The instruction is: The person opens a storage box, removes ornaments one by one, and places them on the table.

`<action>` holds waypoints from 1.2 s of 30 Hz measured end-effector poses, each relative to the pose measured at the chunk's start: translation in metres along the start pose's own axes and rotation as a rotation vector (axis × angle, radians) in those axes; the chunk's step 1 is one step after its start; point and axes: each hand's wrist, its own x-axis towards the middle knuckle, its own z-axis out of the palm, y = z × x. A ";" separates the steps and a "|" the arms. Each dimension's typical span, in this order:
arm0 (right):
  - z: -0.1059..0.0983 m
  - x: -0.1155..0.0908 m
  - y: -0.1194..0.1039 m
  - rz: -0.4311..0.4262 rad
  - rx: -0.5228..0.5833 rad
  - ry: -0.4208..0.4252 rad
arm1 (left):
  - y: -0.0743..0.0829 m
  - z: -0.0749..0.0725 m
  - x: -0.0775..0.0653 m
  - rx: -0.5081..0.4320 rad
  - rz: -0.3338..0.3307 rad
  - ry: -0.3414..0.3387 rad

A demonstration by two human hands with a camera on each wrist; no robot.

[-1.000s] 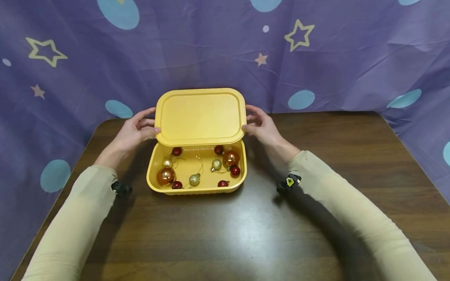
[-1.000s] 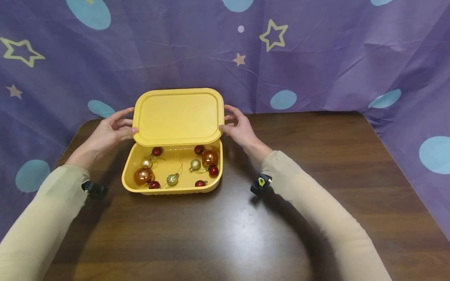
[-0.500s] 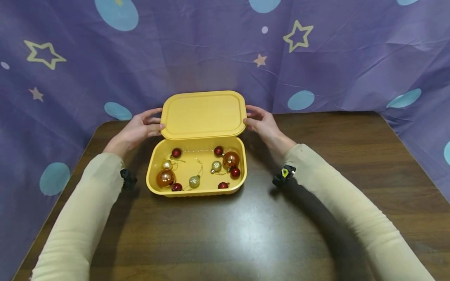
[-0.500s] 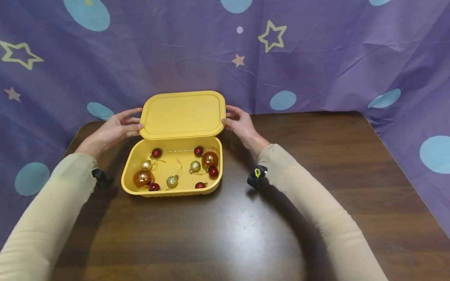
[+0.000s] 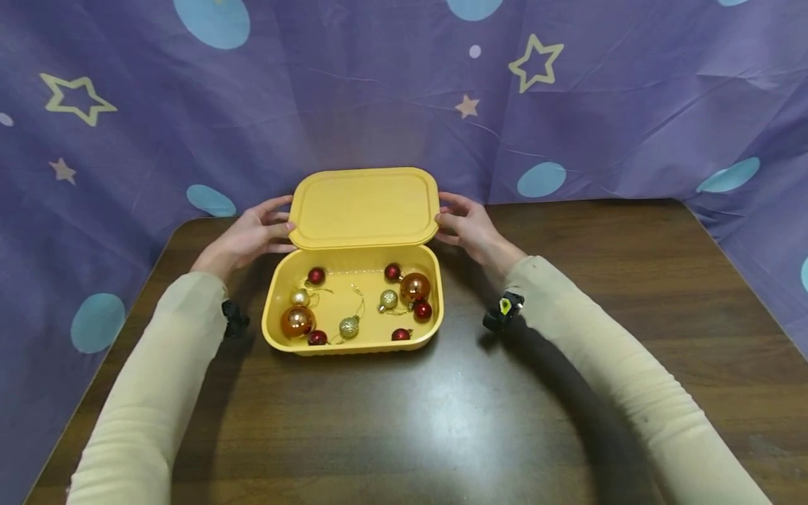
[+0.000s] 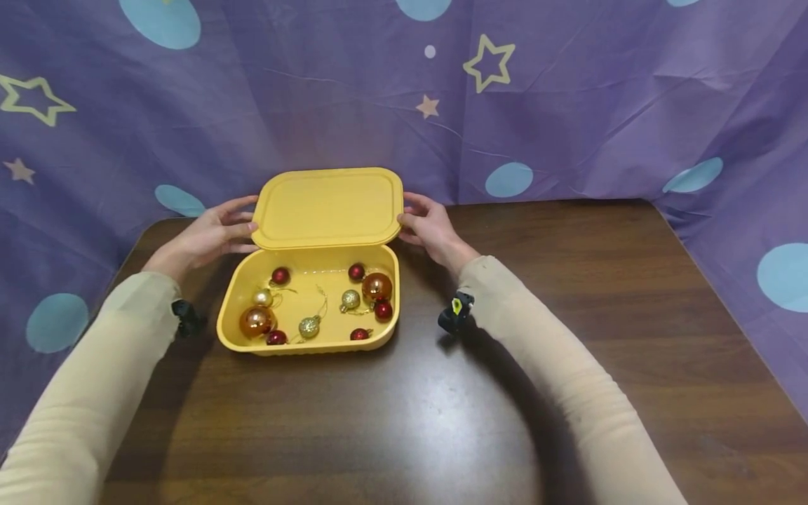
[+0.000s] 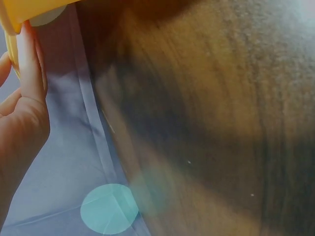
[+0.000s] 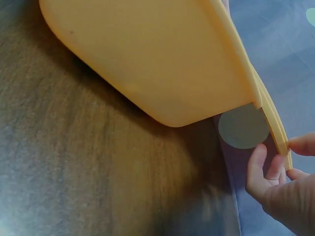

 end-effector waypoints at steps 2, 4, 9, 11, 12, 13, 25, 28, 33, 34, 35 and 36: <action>0.000 -0.003 0.000 0.033 0.014 -0.034 | -0.002 0.001 -0.001 -0.002 -0.008 -0.018; 0.001 -0.007 0.001 0.058 0.009 -0.072 | -0.003 0.001 -0.002 -0.007 -0.011 -0.035; 0.003 -0.017 0.003 0.072 -0.013 -0.120 | -0.007 0.002 -0.006 -0.004 -0.009 -0.066; 0.003 -0.021 0.003 0.072 -0.016 -0.123 | -0.009 0.003 -0.008 -0.002 -0.013 -0.076; 0.003 -0.022 0.004 0.075 -0.015 -0.124 | -0.010 0.003 -0.008 -0.002 -0.014 -0.083; 0.003 -0.024 0.005 0.078 -0.016 -0.126 | -0.011 0.004 -0.009 -0.005 -0.015 -0.091; -0.002 -0.021 0.011 0.110 -0.089 -0.139 | -0.023 0.003 -0.006 0.004 -0.029 -0.127; -0.004 -0.019 0.015 0.123 -0.149 -0.131 | -0.030 0.007 -0.004 0.062 -0.041 -0.131; -0.007 -0.017 0.022 0.129 -0.262 -0.120 | -0.037 0.015 -0.002 0.116 -0.037 -0.101; -0.007 -0.017 0.023 0.127 -0.286 -0.120 | -0.037 0.015 -0.002 0.117 -0.035 -0.094; -0.008 -0.017 0.024 0.123 -0.309 -0.119 | -0.036 0.016 -0.002 0.123 -0.035 -0.091; -0.008 -0.017 0.025 0.120 -0.328 -0.118 | -0.036 0.016 -0.002 0.131 -0.037 -0.088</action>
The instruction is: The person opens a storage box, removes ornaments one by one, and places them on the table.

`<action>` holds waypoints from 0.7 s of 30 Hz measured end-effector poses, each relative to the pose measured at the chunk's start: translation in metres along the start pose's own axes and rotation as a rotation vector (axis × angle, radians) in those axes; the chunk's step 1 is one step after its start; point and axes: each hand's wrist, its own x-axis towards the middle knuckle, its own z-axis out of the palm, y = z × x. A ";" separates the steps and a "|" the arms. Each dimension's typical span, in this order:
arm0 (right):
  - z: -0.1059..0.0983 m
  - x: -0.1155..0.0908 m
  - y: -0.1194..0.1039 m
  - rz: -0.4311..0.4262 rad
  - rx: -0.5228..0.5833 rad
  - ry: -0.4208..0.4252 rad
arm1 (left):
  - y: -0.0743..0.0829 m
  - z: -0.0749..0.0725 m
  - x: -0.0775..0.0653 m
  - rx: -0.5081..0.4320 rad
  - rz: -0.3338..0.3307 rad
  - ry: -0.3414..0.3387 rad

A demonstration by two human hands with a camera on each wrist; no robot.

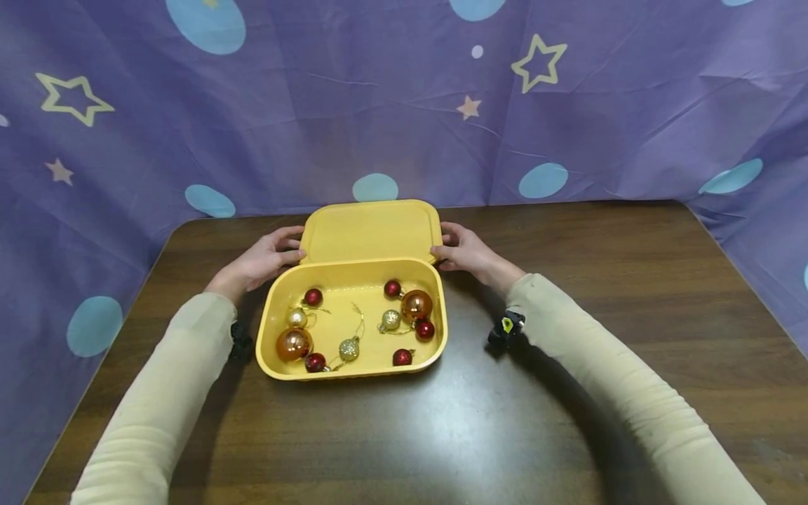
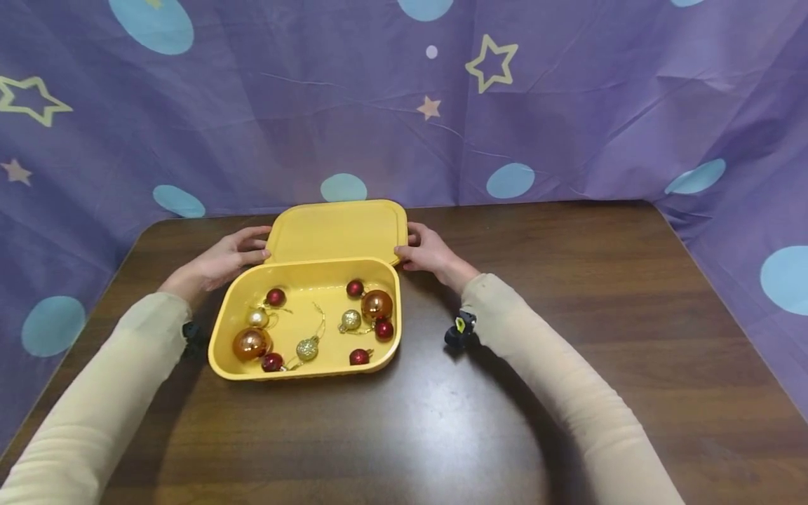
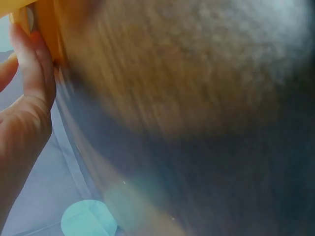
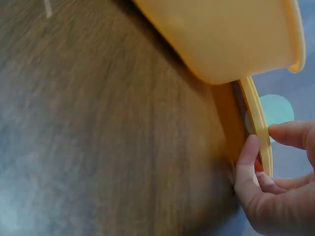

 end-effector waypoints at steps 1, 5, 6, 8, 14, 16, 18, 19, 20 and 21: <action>0.000 0.000 0.001 -0.003 -0.014 0.002 | 0.001 0.000 0.000 0.005 -0.004 0.002; 0.000 -0.001 0.005 -0.026 -0.030 0.007 | 0.003 -0.001 -0.003 0.080 -0.019 0.010; 0.001 -0.001 0.006 -0.032 -0.027 0.006 | 0.003 -0.002 -0.004 0.111 -0.024 0.014; 0.000 -0.002 0.007 -0.047 -0.032 0.003 | 0.004 -0.003 -0.007 0.157 -0.027 0.018; -0.005 -0.010 0.010 -0.124 -0.201 -0.023 | 0.007 -0.002 -0.019 0.256 0.025 0.007; -0.007 -0.012 0.011 -0.156 -0.250 -0.032 | 0.007 -0.002 -0.022 0.297 0.048 0.008; -0.009 -0.015 0.014 -0.188 -0.283 -0.043 | 0.007 -0.002 -0.027 0.317 0.065 0.012; -0.010 -0.017 0.014 -0.202 -0.297 -0.049 | 0.006 -0.002 -0.029 0.320 0.077 0.017; -0.010 -0.020 0.016 -0.213 -0.312 -0.058 | 0.005 -0.002 -0.032 0.317 0.091 0.022; -0.011 -0.023 0.017 -0.224 -0.328 -0.069 | 0.004 -0.003 -0.035 0.305 0.103 0.024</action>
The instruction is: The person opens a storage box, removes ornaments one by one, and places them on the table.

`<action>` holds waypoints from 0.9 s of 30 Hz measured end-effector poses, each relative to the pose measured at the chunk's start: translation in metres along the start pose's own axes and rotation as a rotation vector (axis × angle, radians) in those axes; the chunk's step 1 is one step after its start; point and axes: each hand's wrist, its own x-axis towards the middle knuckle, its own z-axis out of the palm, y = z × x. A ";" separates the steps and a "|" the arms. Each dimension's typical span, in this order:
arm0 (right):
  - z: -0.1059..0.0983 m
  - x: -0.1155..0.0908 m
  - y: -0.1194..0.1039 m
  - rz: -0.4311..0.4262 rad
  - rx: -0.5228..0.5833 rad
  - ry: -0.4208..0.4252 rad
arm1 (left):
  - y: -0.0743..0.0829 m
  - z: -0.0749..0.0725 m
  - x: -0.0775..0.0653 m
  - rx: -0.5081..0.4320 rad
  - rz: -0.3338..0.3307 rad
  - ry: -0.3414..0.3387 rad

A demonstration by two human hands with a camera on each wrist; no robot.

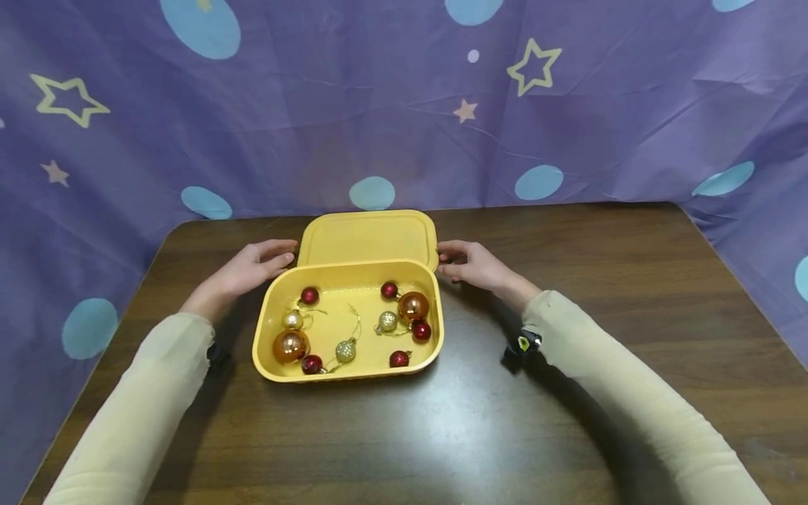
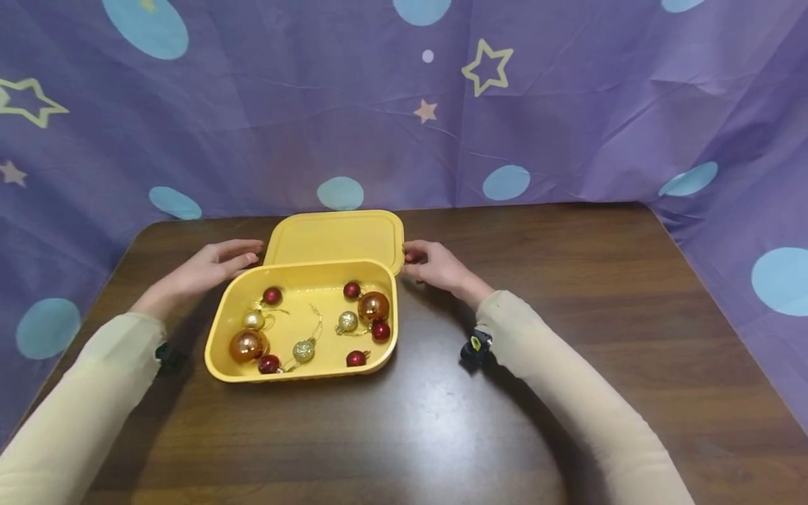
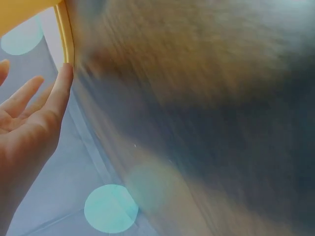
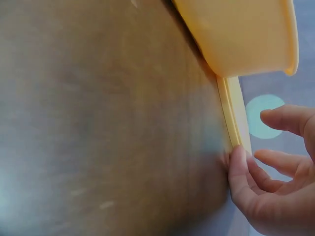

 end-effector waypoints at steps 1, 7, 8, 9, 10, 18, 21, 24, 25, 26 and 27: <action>0.000 -0.004 0.001 -0.012 -0.021 -0.012 | -0.001 0.000 -0.004 -0.010 0.014 0.003; 0.001 -0.031 0.004 -0.085 -0.146 -0.070 | -0.004 0.003 -0.036 -0.009 0.130 0.033; 0.001 -0.034 0.005 -0.093 -0.157 -0.075 | -0.004 0.004 -0.041 -0.005 0.146 0.037; 0.001 -0.038 0.005 -0.100 -0.161 -0.079 | -0.004 0.004 -0.047 -0.004 0.163 0.040; 0.001 -0.041 0.005 -0.101 -0.162 -0.082 | -0.004 0.005 -0.051 -0.002 0.177 0.042; 0.001 -0.058 0.002 -0.128 -0.108 -0.091 | -0.001 0.020 -0.078 0.050 0.184 -0.103; 0.004 -0.061 -0.005 -0.136 -0.089 -0.087 | 0.000 0.027 -0.084 0.016 0.193 -0.174; 0.007 -0.065 -0.012 -0.149 -0.081 -0.080 | -0.004 0.032 -0.086 -0.038 0.227 -0.193; 0.008 -0.066 -0.014 -0.155 -0.087 -0.072 | -0.006 0.033 -0.087 -0.043 0.240 -0.189; 0.009 -0.067 -0.017 -0.162 -0.097 -0.063 | -0.007 0.035 -0.087 -0.039 0.251 -0.182; 0.009 -0.068 -0.018 -0.175 -0.108 -0.053 | -0.009 0.036 -0.087 -0.048 0.259 -0.183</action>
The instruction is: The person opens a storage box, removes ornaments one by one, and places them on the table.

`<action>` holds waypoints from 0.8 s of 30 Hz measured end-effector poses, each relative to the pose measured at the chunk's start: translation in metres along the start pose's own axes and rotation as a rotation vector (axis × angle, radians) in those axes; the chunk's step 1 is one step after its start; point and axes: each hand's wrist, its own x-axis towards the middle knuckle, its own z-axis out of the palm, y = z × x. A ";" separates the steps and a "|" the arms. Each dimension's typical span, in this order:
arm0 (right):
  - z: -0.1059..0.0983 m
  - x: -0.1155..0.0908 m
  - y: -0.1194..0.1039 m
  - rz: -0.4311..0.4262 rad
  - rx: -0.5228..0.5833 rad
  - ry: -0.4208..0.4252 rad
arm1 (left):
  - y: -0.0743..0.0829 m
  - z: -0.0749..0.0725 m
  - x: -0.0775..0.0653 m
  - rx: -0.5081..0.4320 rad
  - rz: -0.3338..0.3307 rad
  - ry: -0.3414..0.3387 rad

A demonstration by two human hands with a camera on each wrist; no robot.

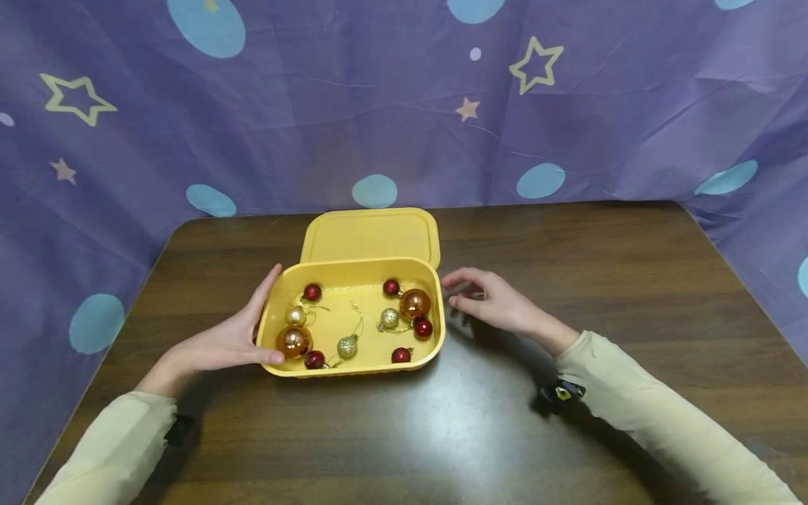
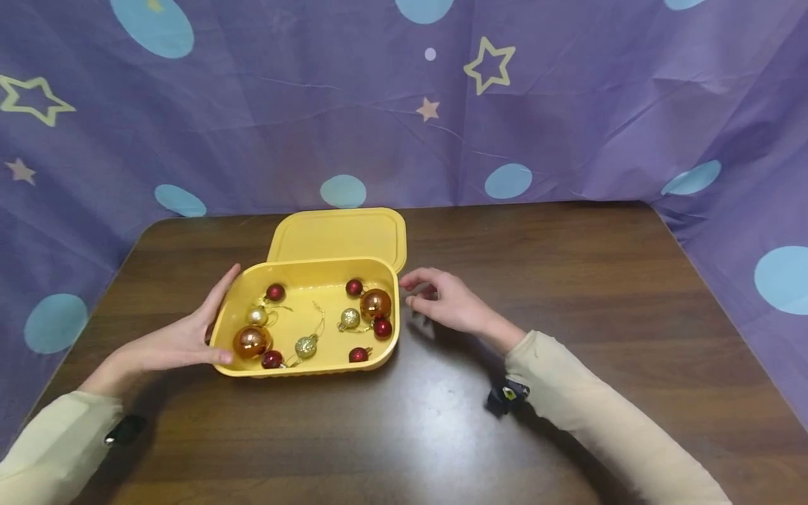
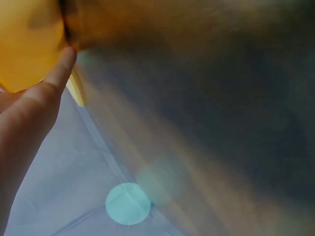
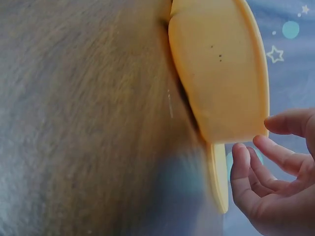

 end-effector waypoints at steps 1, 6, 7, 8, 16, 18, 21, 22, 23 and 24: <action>0.000 -0.001 -0.002 -0.011 -0.012 0.010 | -0.002 0.001 0.000 -0.011 0.004 -0.001; -0.001 -0.003 -0.008 -0.041 -0.067 0.071 | -0.008 0.003 0.000 -0.024 -0.004 -0.001; -0.001 -0.003 -0.009 -0.045 -0.074 0.083 | -0.008 0.003 0.000 -0.022 -0.005 0.002; -0.002 -0.003 -0.010 -0.050 -0.076 0.096 | -0.009 0.003 0.000 -0.016 -0.005 0.004; -0.001 0.001 -0.026 -0.120 0.002 0.167 | -0.007 0.004 0.006 0.000 -0.003 0.011; 0.001 0.003 -0.031 -0.141 0.008 0.160 | -0.007 0.004 0.007 0.006 -0.002 0.016; 0.005 0.007 -0.034 -0.171 0.006 0.129 | -0.006 0.004 0.007 0.005 -0.007 0.019; 0.007 0.008 -0.034 -0.179 0.000 0.118 | -0.006 0.005 0.007 0.008 -0.011 0.020; 0.008 0.009 -0.035 -0.191 -0.007 0.107 | -0.005 0.005 0.008 0.007 -0.016 0.019; 0.010 0.011 -0.035 -0.201 -0.016 0.096 | -0.005 0.006 0.008 0.007 -0.021 0.019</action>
